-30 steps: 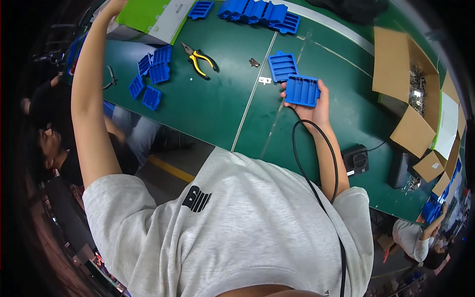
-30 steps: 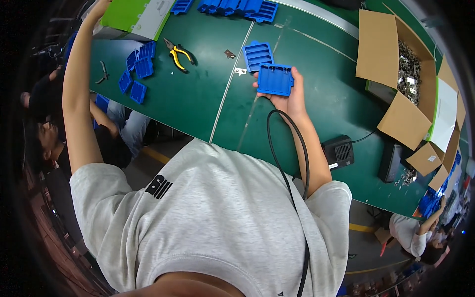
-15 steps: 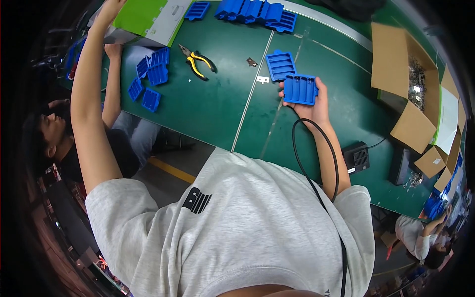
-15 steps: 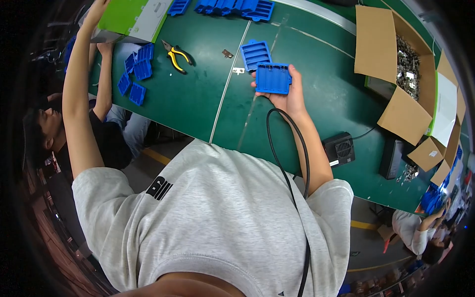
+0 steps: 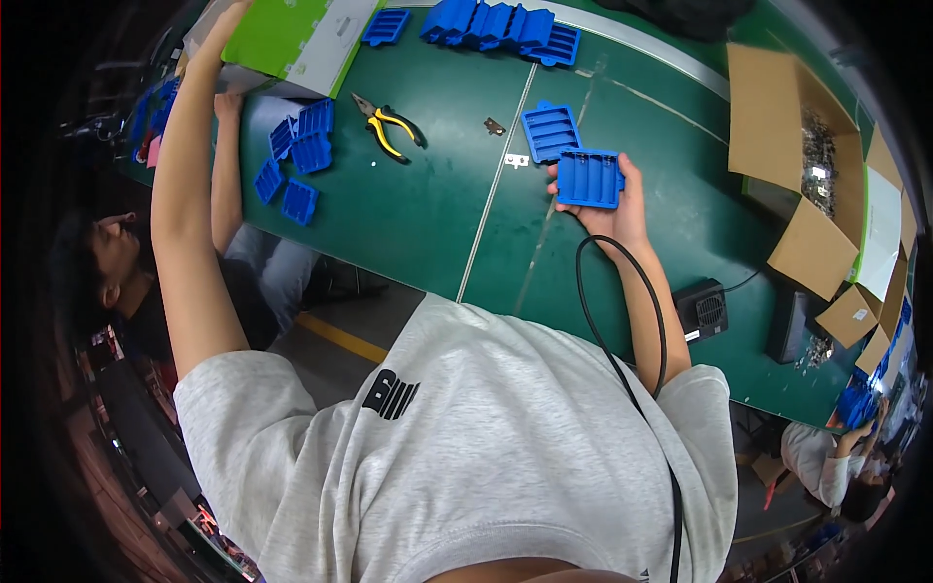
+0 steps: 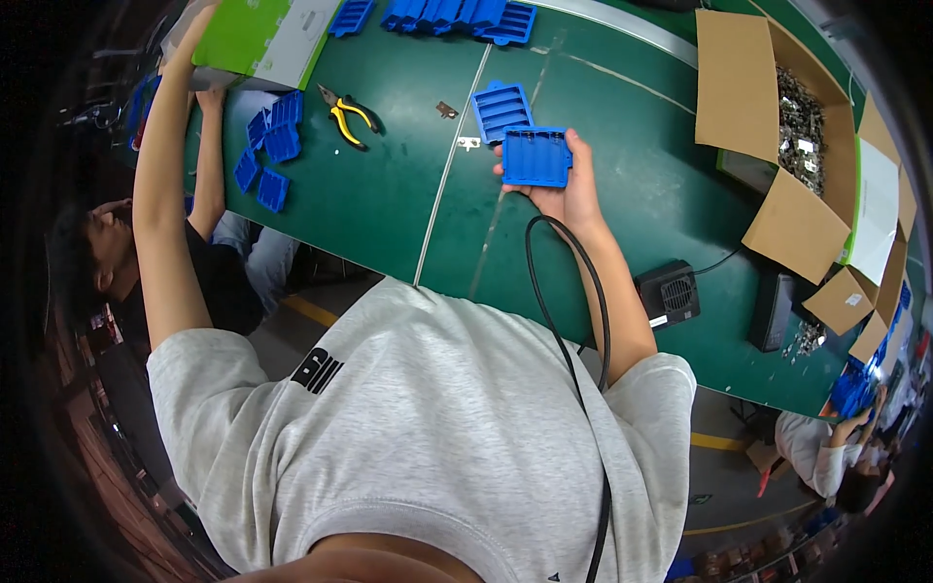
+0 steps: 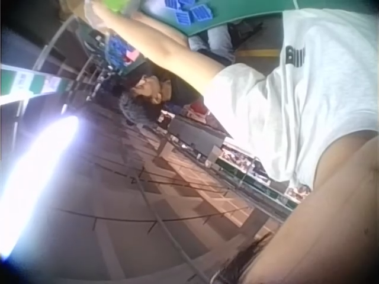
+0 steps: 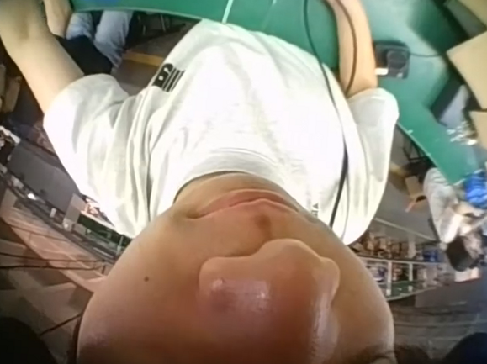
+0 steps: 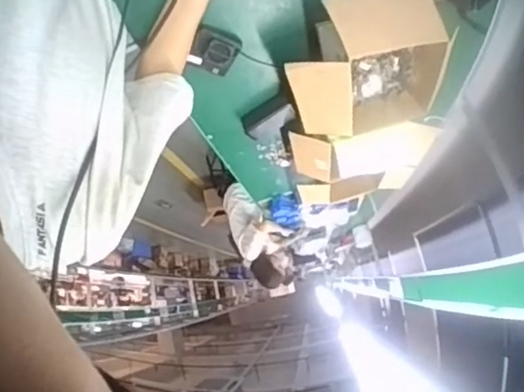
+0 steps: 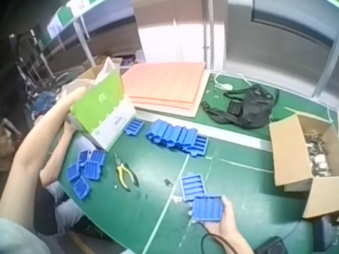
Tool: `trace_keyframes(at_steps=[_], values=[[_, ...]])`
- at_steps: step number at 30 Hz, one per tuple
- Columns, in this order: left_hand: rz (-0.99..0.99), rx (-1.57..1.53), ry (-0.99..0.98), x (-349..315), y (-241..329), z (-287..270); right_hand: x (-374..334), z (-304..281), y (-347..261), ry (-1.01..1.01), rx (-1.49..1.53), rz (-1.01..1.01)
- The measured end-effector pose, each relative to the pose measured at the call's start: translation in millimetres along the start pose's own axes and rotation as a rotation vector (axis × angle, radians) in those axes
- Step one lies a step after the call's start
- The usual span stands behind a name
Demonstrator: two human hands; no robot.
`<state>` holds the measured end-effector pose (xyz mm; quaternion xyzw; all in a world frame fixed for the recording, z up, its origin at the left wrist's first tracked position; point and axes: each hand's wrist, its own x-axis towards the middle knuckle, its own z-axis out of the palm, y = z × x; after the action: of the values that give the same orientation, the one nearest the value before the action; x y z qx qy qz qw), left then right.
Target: Inserting metal contacts into blue plastic battery holders at an assembly line.
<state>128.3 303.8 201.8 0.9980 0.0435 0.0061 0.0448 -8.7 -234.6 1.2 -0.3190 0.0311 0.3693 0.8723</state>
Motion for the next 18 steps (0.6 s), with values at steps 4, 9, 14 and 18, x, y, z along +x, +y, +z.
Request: trace_keyframes(at_steps=[4,9,14,18], values=[[-0.077,-0.005,-0.051,26,-43,24,1,-1,3,0.02,-0.023,0.0],[-0.034,-0.077,-0.192,61,-122,46,0,1,1,0.033,-0.019,-0.01],[0.318,0.032,-0.268,60,-158,58,3,-1,1,0.006,-0.005,0.01],[0.232,-0.132,-0.417,59,-117,44,0,0,1,0.031,-0.019,-0.004]])
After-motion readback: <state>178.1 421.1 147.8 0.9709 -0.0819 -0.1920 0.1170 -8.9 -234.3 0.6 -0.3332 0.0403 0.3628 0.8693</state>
